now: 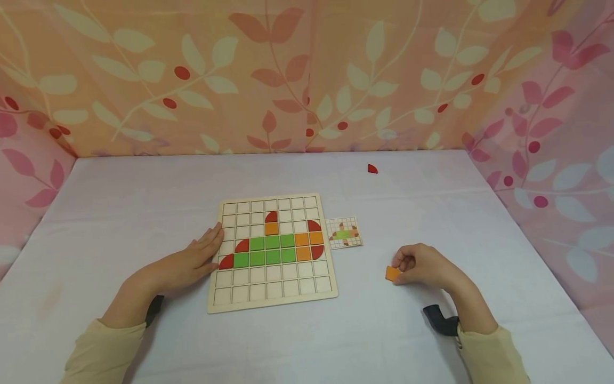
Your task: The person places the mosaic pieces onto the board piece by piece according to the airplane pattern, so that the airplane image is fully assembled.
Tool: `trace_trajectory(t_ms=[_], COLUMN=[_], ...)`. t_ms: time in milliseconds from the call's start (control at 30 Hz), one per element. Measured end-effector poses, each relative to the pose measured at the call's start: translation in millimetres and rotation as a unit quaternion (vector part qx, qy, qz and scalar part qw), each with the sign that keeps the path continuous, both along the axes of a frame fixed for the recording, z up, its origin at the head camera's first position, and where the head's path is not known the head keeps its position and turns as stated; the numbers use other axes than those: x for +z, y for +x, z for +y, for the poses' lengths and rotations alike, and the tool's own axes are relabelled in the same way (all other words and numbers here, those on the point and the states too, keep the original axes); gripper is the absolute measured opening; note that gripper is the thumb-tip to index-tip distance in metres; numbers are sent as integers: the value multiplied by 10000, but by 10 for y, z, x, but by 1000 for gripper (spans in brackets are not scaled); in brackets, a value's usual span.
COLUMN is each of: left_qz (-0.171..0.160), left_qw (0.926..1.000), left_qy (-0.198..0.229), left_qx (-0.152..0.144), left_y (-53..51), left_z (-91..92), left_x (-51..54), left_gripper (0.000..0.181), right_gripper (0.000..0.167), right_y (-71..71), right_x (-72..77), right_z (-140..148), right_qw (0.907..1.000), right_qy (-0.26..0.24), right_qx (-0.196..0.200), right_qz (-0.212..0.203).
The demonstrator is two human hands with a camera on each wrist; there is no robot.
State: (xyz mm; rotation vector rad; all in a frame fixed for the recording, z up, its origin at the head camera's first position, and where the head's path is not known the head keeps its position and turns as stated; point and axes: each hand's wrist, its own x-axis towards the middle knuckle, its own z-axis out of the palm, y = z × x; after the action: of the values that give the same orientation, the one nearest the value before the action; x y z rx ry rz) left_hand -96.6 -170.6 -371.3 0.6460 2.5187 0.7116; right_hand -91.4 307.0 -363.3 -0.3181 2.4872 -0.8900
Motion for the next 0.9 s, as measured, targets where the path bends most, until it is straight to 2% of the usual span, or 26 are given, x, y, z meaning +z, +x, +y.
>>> trace_trajectory(t_ms=[467,900], left_qz=[24,21], left_qw=[10000,9999], left_qy=[58,116], left_qx=[7,-22], left_y=[2,3], left_z=[-1,-17], left_x=[0,-17], left_gripper=[65,64], right_gripper=[27,20], right_y=[-10,-108], right_x=[28,13], right_z=[-51,-179], right_qw=[9998,9985], right_qy=[-89,-177], right_qx=[179,518], right_qz=[-7,-12])
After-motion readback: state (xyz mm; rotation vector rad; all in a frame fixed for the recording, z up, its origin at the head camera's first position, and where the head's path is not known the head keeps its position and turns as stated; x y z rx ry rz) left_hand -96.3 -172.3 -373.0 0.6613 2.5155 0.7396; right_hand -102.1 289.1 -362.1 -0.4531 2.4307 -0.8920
